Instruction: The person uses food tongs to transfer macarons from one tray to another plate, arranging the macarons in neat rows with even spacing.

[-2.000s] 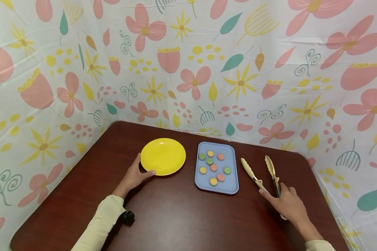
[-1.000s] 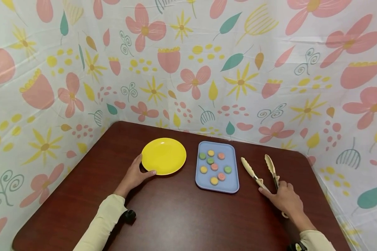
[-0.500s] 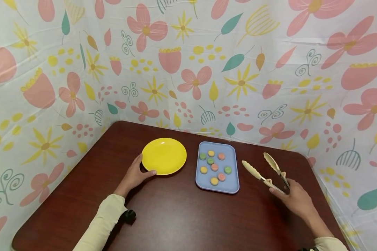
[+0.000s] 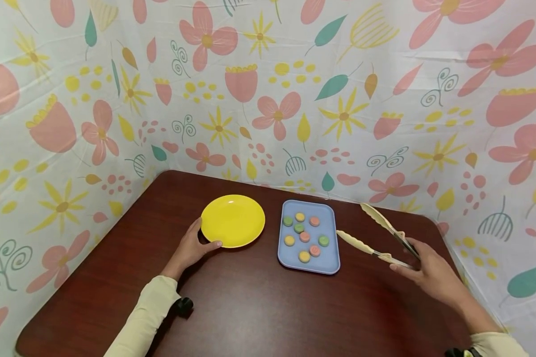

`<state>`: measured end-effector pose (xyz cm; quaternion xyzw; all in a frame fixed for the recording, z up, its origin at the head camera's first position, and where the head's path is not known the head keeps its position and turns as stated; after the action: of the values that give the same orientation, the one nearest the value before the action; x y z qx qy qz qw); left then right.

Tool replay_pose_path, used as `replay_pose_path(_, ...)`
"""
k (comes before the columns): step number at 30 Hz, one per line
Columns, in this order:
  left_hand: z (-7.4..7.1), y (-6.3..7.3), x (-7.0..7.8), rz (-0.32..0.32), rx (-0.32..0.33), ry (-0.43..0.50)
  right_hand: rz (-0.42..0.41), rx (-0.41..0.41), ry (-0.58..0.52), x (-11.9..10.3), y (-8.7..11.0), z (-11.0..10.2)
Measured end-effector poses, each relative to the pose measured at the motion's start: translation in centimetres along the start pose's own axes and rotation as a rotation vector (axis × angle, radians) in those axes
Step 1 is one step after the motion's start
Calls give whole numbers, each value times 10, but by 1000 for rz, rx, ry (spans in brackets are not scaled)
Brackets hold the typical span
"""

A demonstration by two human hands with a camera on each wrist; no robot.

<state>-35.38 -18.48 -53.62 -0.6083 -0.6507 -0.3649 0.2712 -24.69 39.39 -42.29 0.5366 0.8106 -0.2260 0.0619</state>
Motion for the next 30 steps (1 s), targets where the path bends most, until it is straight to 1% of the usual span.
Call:
replay_pose_path(3,0,1,0,-1,1,4,-17,-11,2,-6,-2,-3)
replay_pose_path(8,0,1,1,6,5,4,-50,-20,42,-15,-8,-9)
replay_pose_path(14,-1,1,2,10,11,2,-85,-52,71,-23,-13,-10)
replay_pose_path(21,-2,1,2,11,8,1,-164,-80,88,-30,-24,-3)
replay_pose_path(27,-1,0,1,3,5,0,-187,-144,63,-33,-30,10)
replay_pose_path(30,0,0,1,3,4,0,-195,-166,69,-33,-33,15)
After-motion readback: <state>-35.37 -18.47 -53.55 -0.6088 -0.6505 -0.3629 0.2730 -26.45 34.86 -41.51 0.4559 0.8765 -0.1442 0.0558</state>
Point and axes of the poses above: each hand's wrist, its own y-axis away from the middle knuckle, its own z-axis out of the palm, x = y × z, the point moved 9 cm from there along -y, towards the middle knuckle, and after that the axes turned 11 degrees about -z, right-handed, at the moved point
